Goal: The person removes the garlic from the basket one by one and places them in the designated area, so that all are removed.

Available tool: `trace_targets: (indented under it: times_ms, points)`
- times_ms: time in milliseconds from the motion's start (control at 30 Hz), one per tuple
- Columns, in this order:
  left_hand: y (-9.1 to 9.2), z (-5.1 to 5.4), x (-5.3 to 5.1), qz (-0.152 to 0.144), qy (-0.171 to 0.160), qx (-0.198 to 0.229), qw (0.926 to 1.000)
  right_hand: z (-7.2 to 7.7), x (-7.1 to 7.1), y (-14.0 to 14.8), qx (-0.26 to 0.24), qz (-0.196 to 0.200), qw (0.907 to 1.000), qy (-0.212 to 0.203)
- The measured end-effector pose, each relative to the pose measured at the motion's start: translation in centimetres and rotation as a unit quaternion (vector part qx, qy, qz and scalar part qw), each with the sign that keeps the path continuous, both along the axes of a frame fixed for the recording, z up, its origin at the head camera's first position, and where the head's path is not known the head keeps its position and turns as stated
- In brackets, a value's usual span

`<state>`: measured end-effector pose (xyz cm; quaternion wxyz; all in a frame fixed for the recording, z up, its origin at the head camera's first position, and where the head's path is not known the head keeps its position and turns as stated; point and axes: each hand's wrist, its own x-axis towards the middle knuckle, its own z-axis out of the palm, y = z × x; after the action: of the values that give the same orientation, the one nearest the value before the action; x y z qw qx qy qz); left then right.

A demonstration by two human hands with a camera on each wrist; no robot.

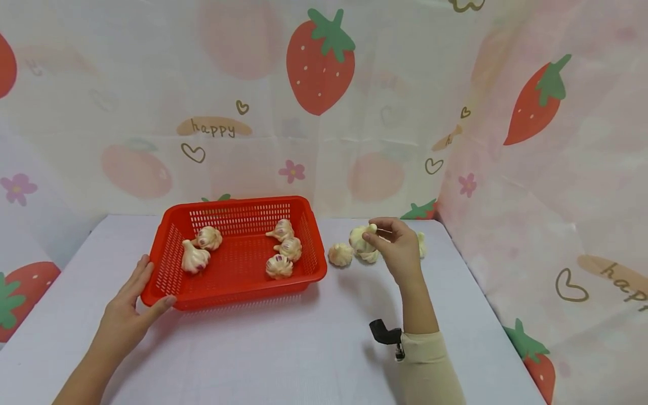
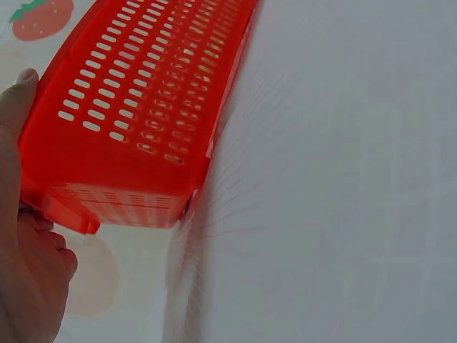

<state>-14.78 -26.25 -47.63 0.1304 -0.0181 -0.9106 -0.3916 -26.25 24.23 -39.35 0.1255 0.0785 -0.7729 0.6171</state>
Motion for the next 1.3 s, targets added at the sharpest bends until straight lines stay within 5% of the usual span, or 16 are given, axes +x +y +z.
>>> trace_targets:
  times_ms: [400,700,1033,1300]
  points:
    - [-0.1,-0.2,0.0,-0.005,0.012,-0.001,0.9999,-0.2,-0.6,4.4,-0.042,-0.073,0.9962,0.021]
    - [0.1,0.1,-0.3,-0.006,0.014,0.005,0.9999,0.0,-1.5,7.8,-0.088,-0.141,0.9840,0.065]
    - [0.2,0.0,-0.2,-0.005,0.008,0.004,1.0000,-0.7,-2.2,12.0,-0.054,-0.220,0.9739,0.010]
    - [0.1,0.1,0.1,-0.005,-0.003,0.002,1.0000,-2.1,-3.5,14.4,-0.079,-0.250,0.9646,-0.029]
